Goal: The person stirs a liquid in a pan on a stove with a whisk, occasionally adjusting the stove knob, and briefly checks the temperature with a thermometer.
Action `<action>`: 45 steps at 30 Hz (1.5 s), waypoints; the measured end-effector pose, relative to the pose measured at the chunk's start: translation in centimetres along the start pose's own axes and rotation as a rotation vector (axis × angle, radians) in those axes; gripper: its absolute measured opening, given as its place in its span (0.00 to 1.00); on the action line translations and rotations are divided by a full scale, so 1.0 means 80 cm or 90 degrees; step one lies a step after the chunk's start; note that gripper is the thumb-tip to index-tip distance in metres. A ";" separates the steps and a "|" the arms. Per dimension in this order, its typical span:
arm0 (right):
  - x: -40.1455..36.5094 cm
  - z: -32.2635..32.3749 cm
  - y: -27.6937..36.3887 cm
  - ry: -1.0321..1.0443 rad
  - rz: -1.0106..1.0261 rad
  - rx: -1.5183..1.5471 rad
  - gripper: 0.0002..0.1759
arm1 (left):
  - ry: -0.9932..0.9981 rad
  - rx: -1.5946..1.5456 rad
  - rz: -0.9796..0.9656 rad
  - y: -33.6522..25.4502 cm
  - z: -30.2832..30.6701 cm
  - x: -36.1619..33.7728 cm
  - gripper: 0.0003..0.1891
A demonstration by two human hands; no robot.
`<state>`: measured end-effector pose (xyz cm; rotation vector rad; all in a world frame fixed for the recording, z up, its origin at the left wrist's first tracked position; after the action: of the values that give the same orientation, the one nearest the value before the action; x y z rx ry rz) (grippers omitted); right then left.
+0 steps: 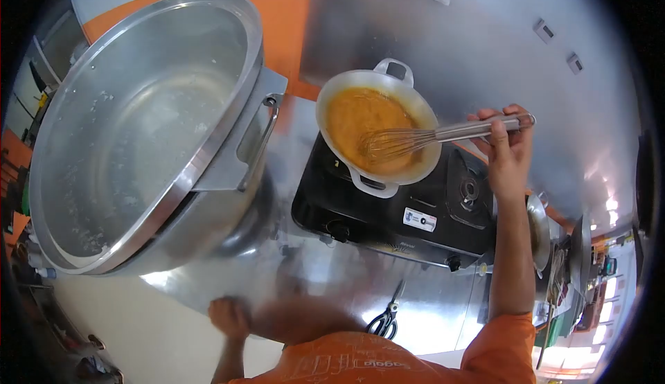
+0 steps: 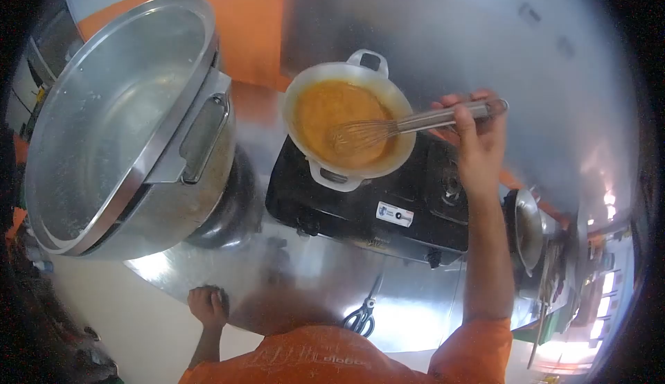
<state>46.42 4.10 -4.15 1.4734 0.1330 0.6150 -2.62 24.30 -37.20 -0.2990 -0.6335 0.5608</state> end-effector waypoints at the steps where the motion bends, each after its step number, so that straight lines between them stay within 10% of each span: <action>1: -0.002 0.005 0.004 -0.021 0.007 0.011 0.19 | -0.008 -0.008 -0.010 -0.004 0.003 0.004 0.09; 19: -0.013 0.070 -0.026 -0.180 -0.025 0.134 0.19 | -0.006 -0.076 0.038 -0.005 0.016 0.005 0.10; 45: -0.078 -0.067 -0.055 -0.160 -0.001 -0.181 0.14 | -0.093 -0.054 -0.035 -0.012 0.021 0.007 0.07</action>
<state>40.12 6.04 -10.76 1.2603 -0.1435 0.4231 -2.89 24.01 -35.21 -0.3210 -0.8067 0.5066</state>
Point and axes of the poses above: each hand's wrist, its own x-axis towards the middle knuckle, its own z-axis out of the back of the hand, y = z × x, the point moved 6 cm from there along x, towards the middle knuckle, and after that the axes turned 10 degrees about -z, right-handed, at the moved point
